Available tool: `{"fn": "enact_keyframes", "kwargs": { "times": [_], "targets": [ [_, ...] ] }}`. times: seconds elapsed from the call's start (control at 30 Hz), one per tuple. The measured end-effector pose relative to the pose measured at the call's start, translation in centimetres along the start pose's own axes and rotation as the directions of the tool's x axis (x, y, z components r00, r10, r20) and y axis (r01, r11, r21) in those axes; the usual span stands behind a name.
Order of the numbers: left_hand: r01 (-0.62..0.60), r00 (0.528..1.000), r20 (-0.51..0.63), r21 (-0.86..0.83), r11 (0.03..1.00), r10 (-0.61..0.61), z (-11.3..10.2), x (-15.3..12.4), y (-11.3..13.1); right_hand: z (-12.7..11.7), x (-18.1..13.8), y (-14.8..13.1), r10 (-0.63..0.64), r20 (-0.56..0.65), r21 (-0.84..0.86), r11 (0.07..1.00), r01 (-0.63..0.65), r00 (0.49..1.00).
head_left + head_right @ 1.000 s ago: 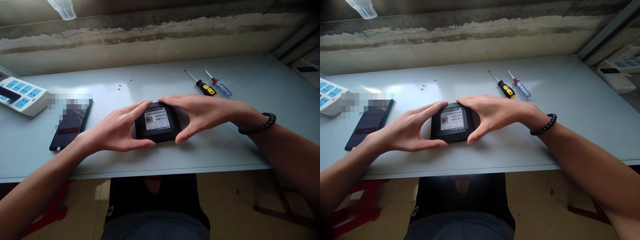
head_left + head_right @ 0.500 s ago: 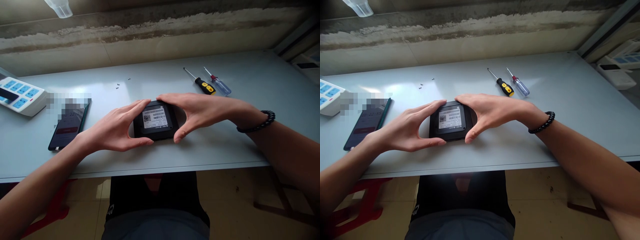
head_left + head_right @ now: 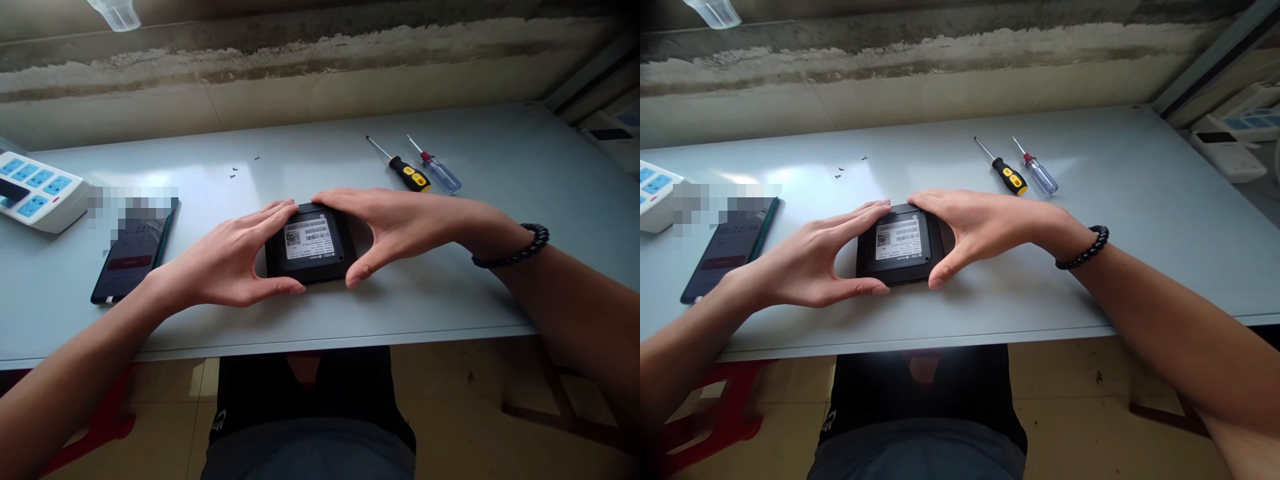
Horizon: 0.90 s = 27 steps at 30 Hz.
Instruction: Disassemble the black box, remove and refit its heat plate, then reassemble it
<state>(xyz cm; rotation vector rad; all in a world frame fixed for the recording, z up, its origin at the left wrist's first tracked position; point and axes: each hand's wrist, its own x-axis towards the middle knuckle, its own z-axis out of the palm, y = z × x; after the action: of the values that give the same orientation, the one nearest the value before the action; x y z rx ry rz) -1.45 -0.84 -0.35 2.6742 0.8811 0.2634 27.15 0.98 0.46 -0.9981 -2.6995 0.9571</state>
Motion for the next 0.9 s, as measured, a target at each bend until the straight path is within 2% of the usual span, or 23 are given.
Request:
{"fn": "enact_keyframes", "kwargs": {
  "times": [0.33,0.9],
  "targets": [
    [0.079,0.997,0.011,-0.053,0.995,-0.079,0.14,0.08,0.46,0.30,0.05,0.61,-0.016,-0.037,0.035,0.999,0.017,0.999],
    [0.137,0.991,0.021,-0.086,0.987,-0.135,0.18,0.17,0.80,0.03,-0.08,-0.22,0.048,0.030,0.040,0.998,-0.049,0.998]
  ]
}}
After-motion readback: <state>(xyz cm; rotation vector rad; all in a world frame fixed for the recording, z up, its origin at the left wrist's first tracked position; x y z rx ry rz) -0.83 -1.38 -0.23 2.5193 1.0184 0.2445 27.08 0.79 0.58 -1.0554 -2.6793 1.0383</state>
